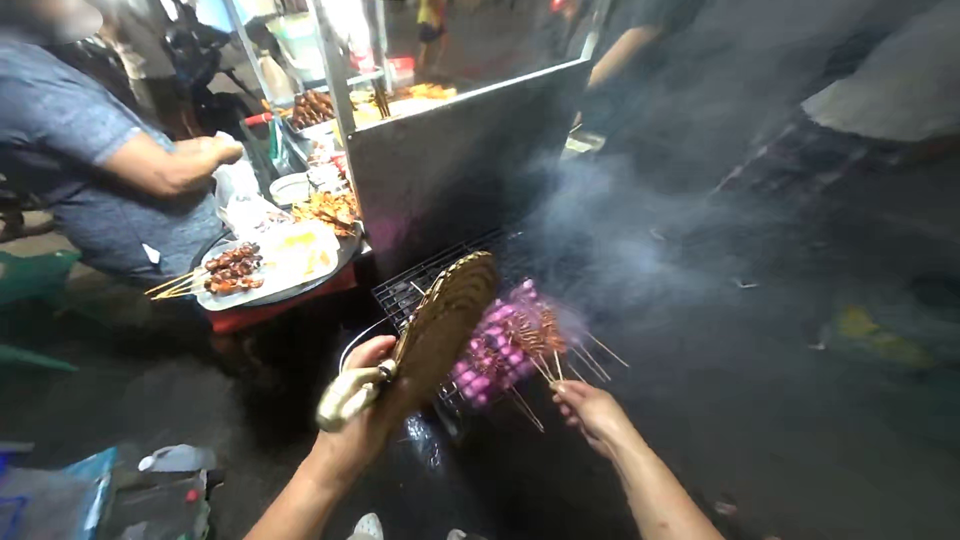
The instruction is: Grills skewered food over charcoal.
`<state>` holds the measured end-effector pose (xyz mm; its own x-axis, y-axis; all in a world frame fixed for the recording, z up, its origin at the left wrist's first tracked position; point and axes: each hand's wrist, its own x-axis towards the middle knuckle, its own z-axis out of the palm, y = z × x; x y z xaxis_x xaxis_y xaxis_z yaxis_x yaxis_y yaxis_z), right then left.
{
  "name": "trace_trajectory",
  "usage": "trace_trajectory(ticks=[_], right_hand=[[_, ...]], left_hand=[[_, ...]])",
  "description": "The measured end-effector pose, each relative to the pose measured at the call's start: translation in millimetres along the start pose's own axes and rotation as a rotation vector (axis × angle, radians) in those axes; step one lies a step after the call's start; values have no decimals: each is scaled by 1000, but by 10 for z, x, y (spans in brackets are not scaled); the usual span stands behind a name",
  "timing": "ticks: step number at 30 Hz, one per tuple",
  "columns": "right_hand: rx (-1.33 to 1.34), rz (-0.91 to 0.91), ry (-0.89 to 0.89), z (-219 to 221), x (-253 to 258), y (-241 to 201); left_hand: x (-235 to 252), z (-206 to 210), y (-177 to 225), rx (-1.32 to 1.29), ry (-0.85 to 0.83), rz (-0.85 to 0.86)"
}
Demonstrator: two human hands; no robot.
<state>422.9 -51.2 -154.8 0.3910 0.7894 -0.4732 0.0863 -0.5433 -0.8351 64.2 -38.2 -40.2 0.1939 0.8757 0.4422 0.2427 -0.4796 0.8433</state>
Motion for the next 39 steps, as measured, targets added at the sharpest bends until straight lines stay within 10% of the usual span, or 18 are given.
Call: trace_trajectory(ticks=[7, 21, 35, 39], right_hand=[[-181, 63, -364, 508, -143, -87], [-912, -150, -44, 476, -61, -18], [-1011, -200, 2, 329, -27, -87], [-890, -271, 77, 259, -14, -90]], left_hand=[[-1, -163, 40, 82, 90, 3], [-85, -139, 15, -94, 19, -85], [0, -281, -122, 201, 120, 81], [-15, -286, -12, -106, 42, -88]])
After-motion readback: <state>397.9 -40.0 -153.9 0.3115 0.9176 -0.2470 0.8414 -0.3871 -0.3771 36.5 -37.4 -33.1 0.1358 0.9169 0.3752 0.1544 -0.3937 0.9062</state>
